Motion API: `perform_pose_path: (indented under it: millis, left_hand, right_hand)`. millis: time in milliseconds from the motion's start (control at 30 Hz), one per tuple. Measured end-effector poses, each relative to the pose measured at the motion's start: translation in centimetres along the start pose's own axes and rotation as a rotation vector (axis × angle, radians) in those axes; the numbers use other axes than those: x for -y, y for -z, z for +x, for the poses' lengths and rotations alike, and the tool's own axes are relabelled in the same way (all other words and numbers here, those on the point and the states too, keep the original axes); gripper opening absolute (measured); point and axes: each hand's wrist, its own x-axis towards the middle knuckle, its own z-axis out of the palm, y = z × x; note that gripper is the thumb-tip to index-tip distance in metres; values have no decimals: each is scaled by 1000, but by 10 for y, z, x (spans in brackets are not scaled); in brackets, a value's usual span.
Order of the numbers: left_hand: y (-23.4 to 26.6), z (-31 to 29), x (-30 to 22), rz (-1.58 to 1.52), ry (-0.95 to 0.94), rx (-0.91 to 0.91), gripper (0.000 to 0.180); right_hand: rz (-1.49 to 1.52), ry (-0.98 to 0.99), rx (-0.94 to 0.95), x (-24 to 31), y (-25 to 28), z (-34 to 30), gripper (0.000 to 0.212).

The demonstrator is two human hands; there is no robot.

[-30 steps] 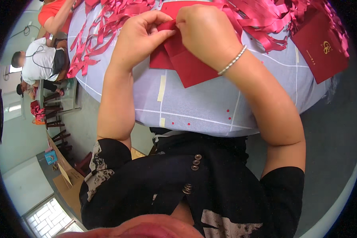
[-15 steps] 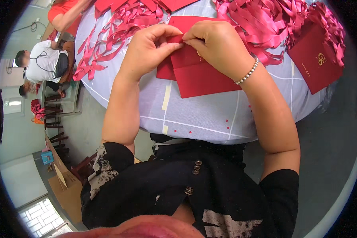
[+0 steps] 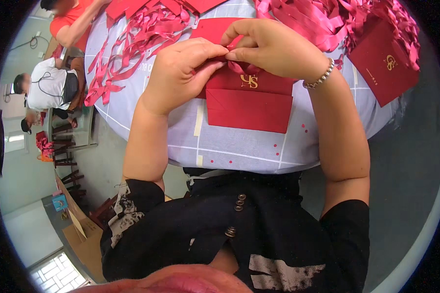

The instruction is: The recorder is tying pink ribbons onto red envelopes at a large assembly table in a workshop.

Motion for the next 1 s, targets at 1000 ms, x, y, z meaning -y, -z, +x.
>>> perform_pose_path:
  millis: [1000]
  left_hand:
    - [-6, 1, -11, -218, 383, 184, 33]
  right_hand:
    - [77, 166, -766, -28, 20, 27, 18]
